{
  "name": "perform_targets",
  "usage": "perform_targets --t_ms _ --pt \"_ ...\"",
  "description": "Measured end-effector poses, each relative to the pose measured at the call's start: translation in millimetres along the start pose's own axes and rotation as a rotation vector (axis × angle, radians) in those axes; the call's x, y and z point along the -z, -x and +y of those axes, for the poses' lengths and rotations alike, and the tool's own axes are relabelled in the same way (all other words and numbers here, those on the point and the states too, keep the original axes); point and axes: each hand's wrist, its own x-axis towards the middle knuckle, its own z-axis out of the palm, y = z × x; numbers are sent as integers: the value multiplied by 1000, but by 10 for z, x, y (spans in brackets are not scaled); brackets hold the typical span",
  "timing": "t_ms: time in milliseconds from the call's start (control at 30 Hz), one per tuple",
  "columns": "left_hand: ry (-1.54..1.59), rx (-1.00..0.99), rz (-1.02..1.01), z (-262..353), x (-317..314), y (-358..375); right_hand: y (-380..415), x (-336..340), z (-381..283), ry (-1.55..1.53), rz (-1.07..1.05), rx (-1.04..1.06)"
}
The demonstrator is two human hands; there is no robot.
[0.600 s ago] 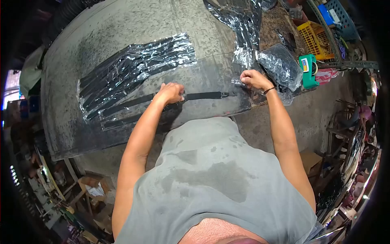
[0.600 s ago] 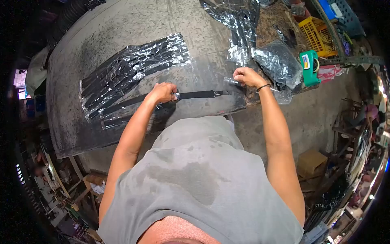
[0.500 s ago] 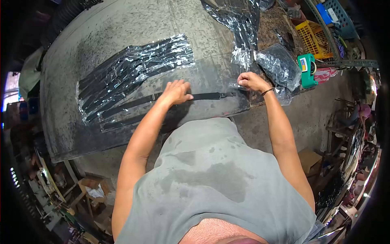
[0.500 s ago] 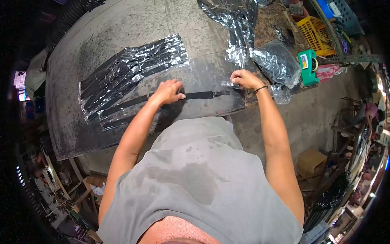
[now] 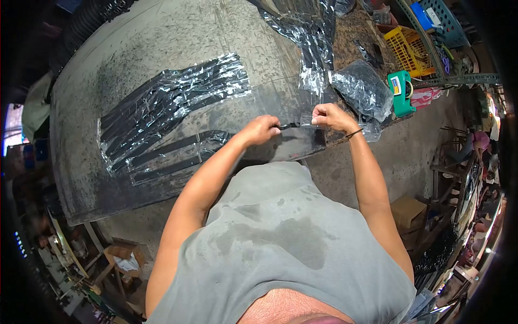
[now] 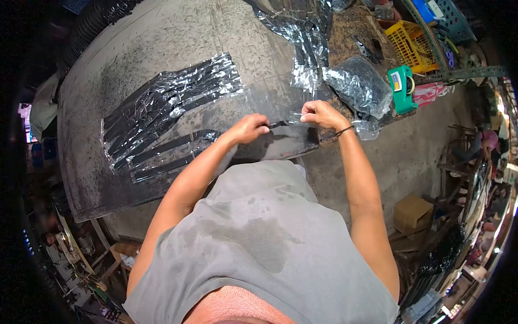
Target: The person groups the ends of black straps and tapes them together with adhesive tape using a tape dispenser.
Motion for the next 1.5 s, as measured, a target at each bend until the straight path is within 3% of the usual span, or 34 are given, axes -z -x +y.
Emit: perform_targets --t_ms 33,100,233,533,800,1167,1500 --pt "155 -31 58 60 144 60 7 9 -37 2 -2 4" --pt "355 253 -24 345 506 204 -21 22 -125 -110 -49 6" --pt "478 239 38 446 794 387 -39 34 -454 -173 -76 106" --pt "411 165 104 560 973 474 -104 99 -820 -200 -110 172" --pt "386 107 142 558 971 461 -101 137 -825 -102 38 177" --pt "190 19 142 585 970 418 -92 114 -942 61 89 186" --pt "212 137 17 664 1005 388 -148 -90 -1154 210 2 235"
